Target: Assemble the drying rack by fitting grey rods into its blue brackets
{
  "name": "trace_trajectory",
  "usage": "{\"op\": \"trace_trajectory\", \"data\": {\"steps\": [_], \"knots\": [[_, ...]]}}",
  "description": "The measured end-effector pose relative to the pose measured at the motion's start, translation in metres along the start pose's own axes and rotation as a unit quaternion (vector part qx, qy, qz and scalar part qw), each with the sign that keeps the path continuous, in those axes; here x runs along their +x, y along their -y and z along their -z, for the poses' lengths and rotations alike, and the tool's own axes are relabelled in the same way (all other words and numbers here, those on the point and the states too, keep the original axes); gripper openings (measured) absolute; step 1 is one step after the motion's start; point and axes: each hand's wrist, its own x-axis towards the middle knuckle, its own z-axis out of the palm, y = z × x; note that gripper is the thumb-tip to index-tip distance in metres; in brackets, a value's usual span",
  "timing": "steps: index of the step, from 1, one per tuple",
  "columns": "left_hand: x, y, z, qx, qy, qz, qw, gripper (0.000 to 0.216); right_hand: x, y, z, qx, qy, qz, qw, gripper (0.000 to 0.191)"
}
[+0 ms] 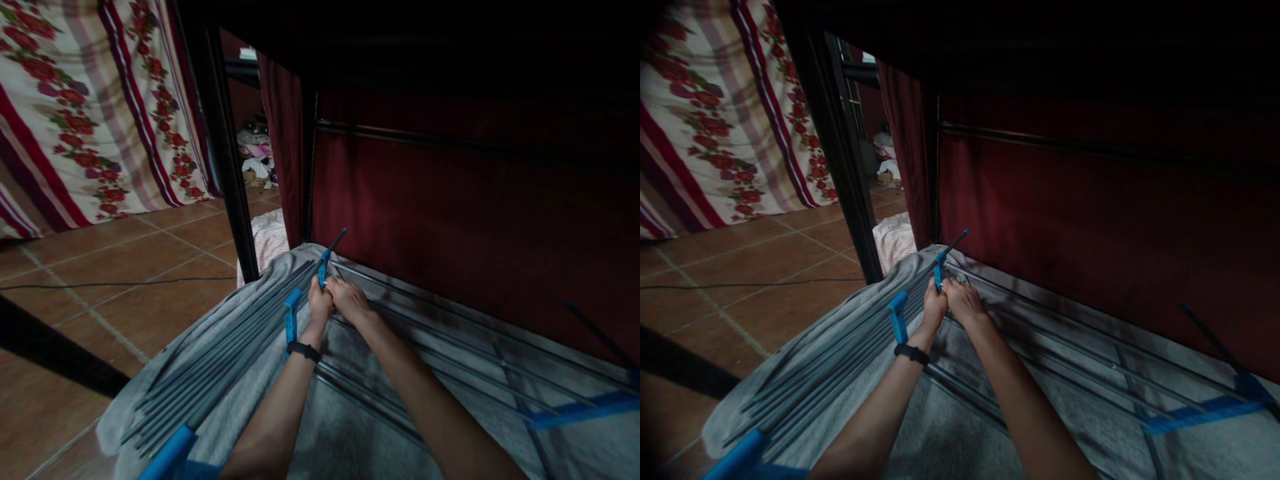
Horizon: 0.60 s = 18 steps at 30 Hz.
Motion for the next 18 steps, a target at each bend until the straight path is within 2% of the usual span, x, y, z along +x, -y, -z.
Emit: {"op": "trace_trajectory", "data": {"steps": [5, 18], "knots": [[0.0014, 0.0059, -0.0021, 0.002, 0.000, 0.007, 1.000, 0.010, 0.0003, -0.0016, -0.0039, 0.006, 0.009, -0.003, 1.000, 0.039], [0.0017, 0.0025, 0.0003, 0.031, 0.006, 0.011, 0.999, 0.014, 0.0066, 0.0006, -0.0039, 0.015, 0.015, -0.023, 1.000, 0.044]]}}
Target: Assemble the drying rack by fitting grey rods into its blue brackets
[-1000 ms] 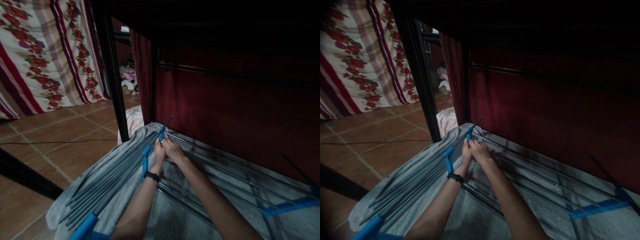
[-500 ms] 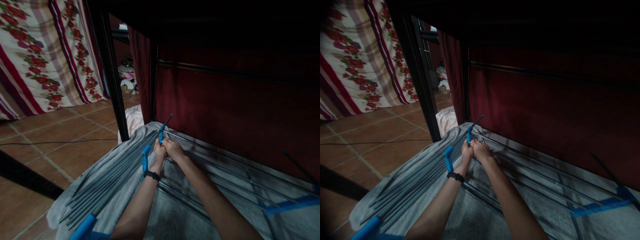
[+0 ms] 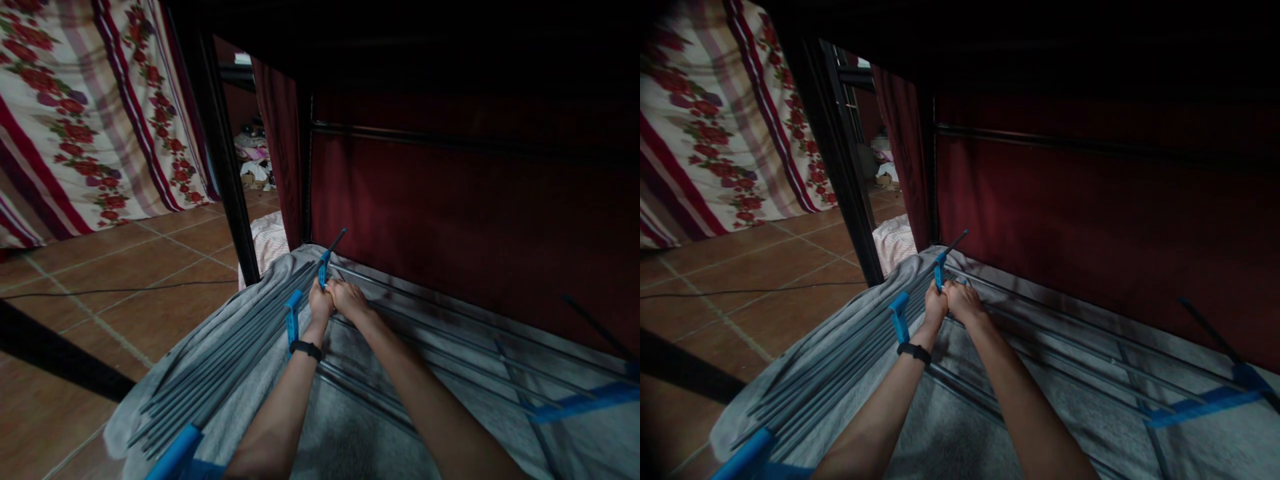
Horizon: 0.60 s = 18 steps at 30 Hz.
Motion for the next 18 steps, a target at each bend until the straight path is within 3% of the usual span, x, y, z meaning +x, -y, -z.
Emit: {"op": "trace_trajectory", "data": {"steps": [4, 9, 12, 15, 18], "knots": [[-0.004, -0.005, 0.006, 0.007, 0.011, -0.007, 1.000, 0.018, -0.015, 0.005, -0.001, -0.026, -0.049, 0.015, 0.998, 0.038], [-0.010, -0.022, 0.005, -0.009, -0.013, -0.062, 0.998, 0.044, -0.074, -0.008, 0.015, -0.092, -0.220, 0.065, 0.969, 0.040], [-0.007, -0.033, -0.002, -0.004, -0.022, -0.103, 0.994, 0.041, -0.098, -0.033, 0.037, -0.137, -0.298, -0.017, 0.945, 0.039], [0.000, -0.035, -0.007, 0.010, -0.021, -0.118, 0.993, 0.028, -0.100, -0.057, 0.053, -0.163, -0.270, -0.060, 0.947, 0.038], [0.006, -0.029, -0.009, 0.022, -0.020, -0.124, 0.992, 0.023, -0.093, -0.070, 0.053, -0.164, -0.185, -0.033, 0.968, 0.034]]}}
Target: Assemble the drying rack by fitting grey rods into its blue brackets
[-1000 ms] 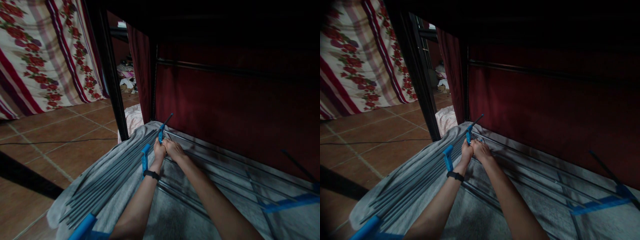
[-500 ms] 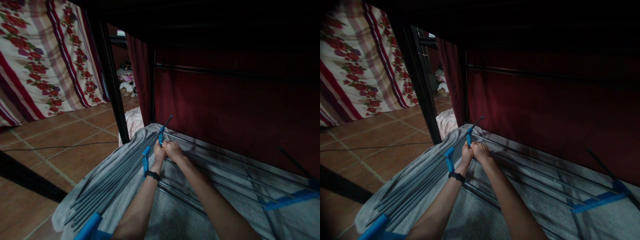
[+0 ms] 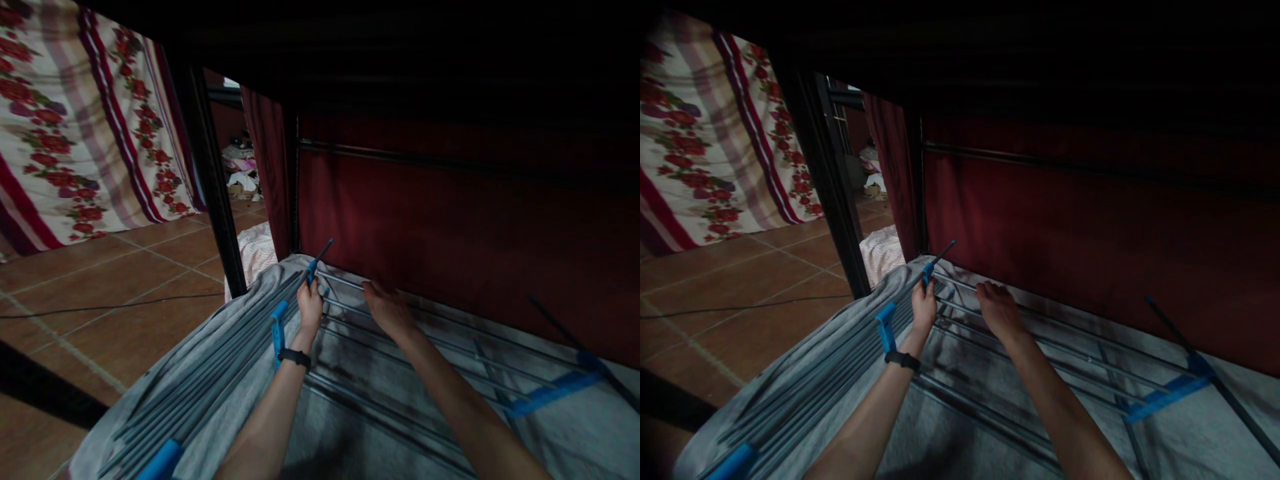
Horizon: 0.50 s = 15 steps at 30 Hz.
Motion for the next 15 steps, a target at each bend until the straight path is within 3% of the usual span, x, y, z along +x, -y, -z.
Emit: {"op": "trace_trajectory", "data": {"steps": [5, 15], "knots": [[0.001, 0.011, -0.003, 0.020, -0.012, -0.004, 1.000, 0.022, 0.002, 0.000, -0.012, 0.012, 0.036, 0.031, 0.999, 0.038], [-0.002, 0.017, -0.009, 0.029, -0.025, -0.018, 0.999, 0.022, -0.002, -0.001, -0.006, -0.006, 0.060, 0.049, 0.997, 0.040]]}}
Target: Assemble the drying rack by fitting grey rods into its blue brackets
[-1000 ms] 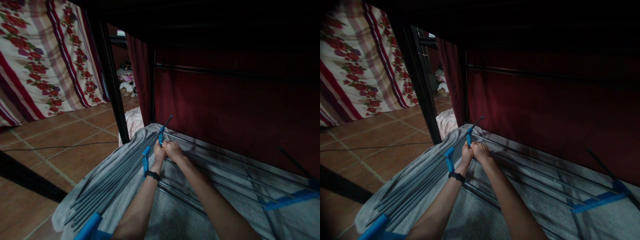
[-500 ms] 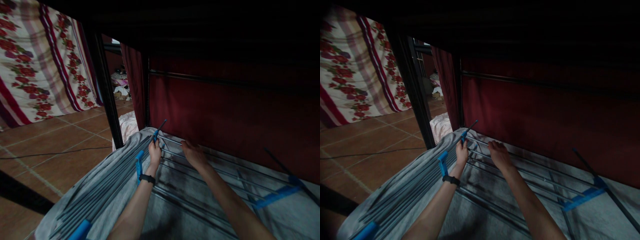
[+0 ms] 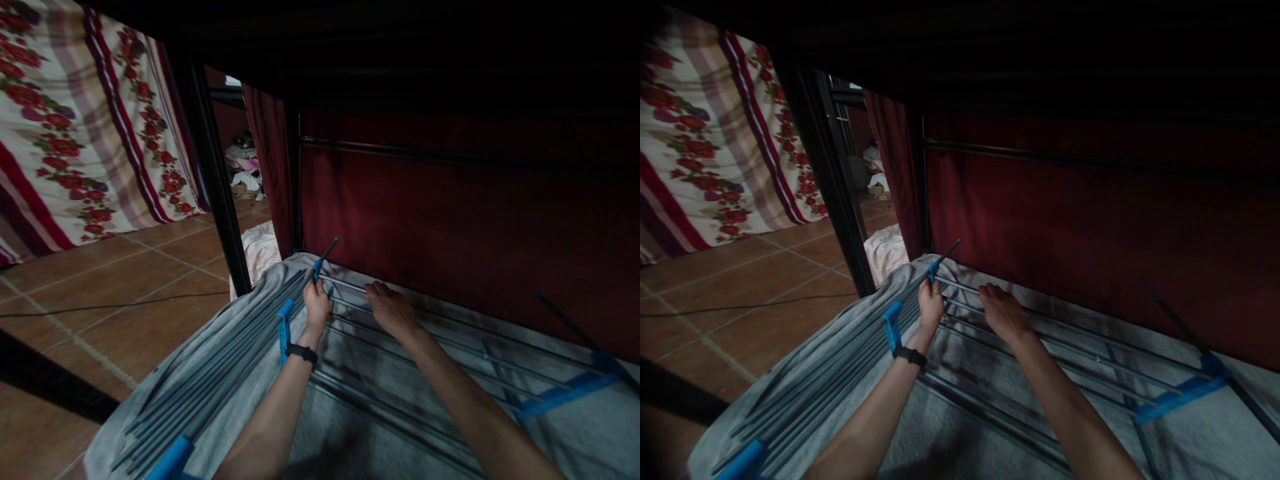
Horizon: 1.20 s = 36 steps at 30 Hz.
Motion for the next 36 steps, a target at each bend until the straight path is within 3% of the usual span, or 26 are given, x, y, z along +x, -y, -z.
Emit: {"op": "trace_trajectory", "data": {"steps": [12, 36], "knots": [[-0.002, -0.005, -0.002, 0.009, 0.020, -0.008, 1.000, 0.022, 0.006, 0.007, -0.003, -0.035, 0.009, -0.034, 0.999, 0.040], [-0.002, -0.008, 0.003, 0.008, 0.041, 0.001, 0.999, 0.025, 0.012, 0.002, 0.013, 0.039, 0.071, -0.023, 0.996, 0.036]]}}
